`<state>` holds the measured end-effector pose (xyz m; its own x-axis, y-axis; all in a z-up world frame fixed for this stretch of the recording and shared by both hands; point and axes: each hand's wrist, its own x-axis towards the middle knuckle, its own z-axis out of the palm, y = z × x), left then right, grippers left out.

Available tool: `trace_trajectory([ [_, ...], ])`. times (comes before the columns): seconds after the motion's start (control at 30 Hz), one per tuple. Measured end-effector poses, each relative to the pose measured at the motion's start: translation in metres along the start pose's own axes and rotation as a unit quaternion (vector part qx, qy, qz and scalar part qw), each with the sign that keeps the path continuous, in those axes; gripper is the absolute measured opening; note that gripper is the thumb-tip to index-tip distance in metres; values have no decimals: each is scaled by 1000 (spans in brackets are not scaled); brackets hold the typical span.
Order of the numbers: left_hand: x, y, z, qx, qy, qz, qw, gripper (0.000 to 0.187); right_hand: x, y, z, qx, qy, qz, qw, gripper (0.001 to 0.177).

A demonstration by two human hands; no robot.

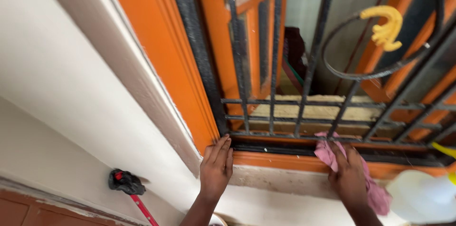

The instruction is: The person cleans a window frame by spraying it with a cleaning solution and wiping the surfaces with a cloth.

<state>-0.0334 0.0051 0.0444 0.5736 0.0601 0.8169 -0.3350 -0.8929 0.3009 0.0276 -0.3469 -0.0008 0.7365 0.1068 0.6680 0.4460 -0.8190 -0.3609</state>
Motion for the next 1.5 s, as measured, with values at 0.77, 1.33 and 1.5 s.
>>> trace_trajectory([
  [0.77,32,-45,-41,74,-62,-16,995,56,24,-228,128,-73,-118,-34,990,76],
  [1.33,10,-68,17,164,11,10,986,74,36,-180,126,-62,-219,-86,970,60],
  [1.5,7,-74,22,180,22,22,983,77,21,-132,97,-63,-257,-37,964,61],
])
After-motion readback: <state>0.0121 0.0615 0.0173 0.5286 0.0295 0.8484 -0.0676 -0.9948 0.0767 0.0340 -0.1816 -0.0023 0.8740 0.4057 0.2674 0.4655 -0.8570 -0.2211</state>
